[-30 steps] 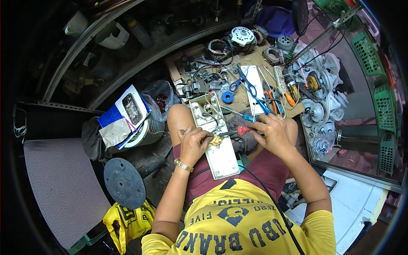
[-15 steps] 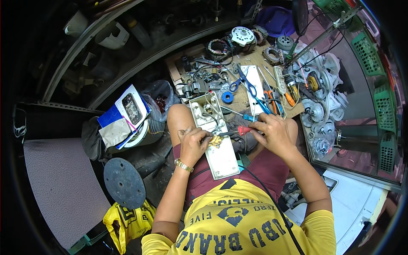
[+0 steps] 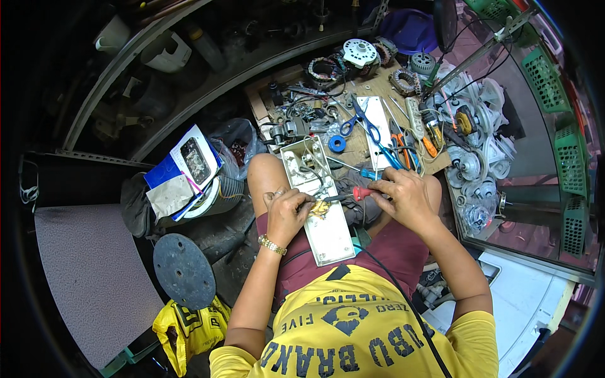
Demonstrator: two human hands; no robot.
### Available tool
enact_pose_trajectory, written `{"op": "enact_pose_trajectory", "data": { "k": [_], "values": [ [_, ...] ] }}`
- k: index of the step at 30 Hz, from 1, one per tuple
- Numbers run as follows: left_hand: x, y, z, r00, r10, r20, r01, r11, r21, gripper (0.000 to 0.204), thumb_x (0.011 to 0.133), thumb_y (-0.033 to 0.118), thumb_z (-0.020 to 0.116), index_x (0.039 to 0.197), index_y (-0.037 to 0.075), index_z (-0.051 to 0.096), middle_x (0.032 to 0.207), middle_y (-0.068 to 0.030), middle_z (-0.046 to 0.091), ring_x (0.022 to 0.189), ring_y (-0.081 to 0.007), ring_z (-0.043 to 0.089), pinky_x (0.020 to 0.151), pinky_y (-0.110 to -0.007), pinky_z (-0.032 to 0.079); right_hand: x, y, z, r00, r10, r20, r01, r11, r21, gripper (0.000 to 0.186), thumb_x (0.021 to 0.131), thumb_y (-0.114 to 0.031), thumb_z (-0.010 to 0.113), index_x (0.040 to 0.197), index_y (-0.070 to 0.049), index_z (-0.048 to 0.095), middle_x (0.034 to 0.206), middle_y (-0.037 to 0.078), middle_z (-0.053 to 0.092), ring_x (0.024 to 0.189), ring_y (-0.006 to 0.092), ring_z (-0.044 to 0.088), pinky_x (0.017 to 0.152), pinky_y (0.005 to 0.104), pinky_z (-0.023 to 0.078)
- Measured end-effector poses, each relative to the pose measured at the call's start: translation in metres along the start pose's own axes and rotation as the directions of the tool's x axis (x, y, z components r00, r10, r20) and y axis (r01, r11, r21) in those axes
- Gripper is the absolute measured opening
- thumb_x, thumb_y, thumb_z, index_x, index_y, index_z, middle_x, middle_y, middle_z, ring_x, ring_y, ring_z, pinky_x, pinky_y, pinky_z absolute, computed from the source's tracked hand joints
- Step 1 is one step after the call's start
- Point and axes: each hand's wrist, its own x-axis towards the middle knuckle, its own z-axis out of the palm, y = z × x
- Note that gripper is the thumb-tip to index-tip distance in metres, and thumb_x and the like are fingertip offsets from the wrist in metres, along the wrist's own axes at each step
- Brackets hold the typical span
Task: The person repairs an electronic component within a plastic housing using a soldering iron and a screwdriver. They manipulate wires with their hands and apply solder to connection points.
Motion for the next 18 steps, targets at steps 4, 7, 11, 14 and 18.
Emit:
{"op": "enact_pose_trajectory", "data": {
  "k": [4, 7, 11, 14, 18],
  "values": [
    [0.0002, 0.0006, 0.0001, 1.0, 0.005, 0.003, -0.005, 1.0, 0.003, 0.003, 0.081, 0.016, 0.082, 0.083, 0.018, 0.081, 0.083, 0.0007, 0.073, 0.084, -0.0231, 0.063, 0.081, -0.043, 0.03, -0.0003, 0.0008, 0.0013, 1.0, -0.003, -0.007, 0.003, 1.0, 0.005, 0.019, 0.083, -0.022, 0.082, 0.1, -0.013, 0.082, 0.092, 0.007, 0.065, 0.085, 0.0301, 0.067, 0.077, 0.0439, 0.053],
    [0.0002, 0.0003, 0.0009, 1.0, 0.003, 0.005, -0.003, 1.0, 0.014, 0.002, 0.082, 0.016, 0.082, 0.083, 0.018, 0.081, 0.082, 0.0005, 0.073, 0.084, -0.023, 0.063, 0.081, -0.043, 0.03, -0.0006, 0.0025, 0.0032, 1.0, -0.002, -0.007, 0.002, 1.0, 0.008, 0.019, 0.084, -0.022, 0.082, 0.1, -0.013, 0.082, 0.091, 0.007, 0.066, 0.085, 0.0302, 0.068, 0.077, 0.0441, 0.053],
    [-0.0011, -0.004, 0.0036, 1.0, -0.007, -0.001, 0.007, 1.0, -0.018, 0.002, 0.082, 0.017, 0.082, 0.082, 0.018, 0.08, 0.081, 0.0003, 0.072, 0.083, -0.0229, 0.063, 0.081, -0.043, 0.03, 0.0006, 0.0045, 0.003, 1.0, 0.001, 0.005, -0.002, 1.0, 0.021, 0.018, 0.085, -0.022, 0.082, 0.1, -0.012, 0.081, 0.09, 0.007, 0.066, 0.085, 0.0296, 0.066, 0.076, 0.0436, 0.053],
    [-0.0009, -0.0029, 0.0037, 1.0, -0.008, -0.001, 0.008, 1.0, -0.014, 0.002, 0.083, 0.017, 0.082, 0.082, 0.018, 0.08, 0.081, 0.0004, 0.072, 0.084, -0.0228, 0.063, 0.081, -0.043, 0.03, -0.0001, 0.0058, 0.0028, 1.0, 0.004, 0.002, -0.004, 1.0, 0.021, 0.018, 0.085, -0.022, 0.082, 0.1, -0.011, 0.081, 0.09, 0.007, 0.067, 0.085, 0.0292, 0.065, 0.076, 0.0432, 0.053],
    [-0.0003, -0.002, 0.0028, 1.0, -0.003, 0.003, 0.003, 1.0, 0.008, 0.002, 0.083, 0.017, 0.082, 0.082, 0.018, 0.08, 0.081, 0.0006, 0.072, 0.084, -0.0227, 0.063, 0.081, -0.043, 0.03, -0.0011, 0.006, 0.0044, 1.0, 0.007, 0.001, -0.007, 1.0, 0.006, 0.018, 0.083, -0.02, 0.083, 0.1, -0.014, 0.082, 0.09, 0.005, 0.067, 0.086, 0.0282, 0.066, 0.073, 0.0435, 0.056]
  ]
}}
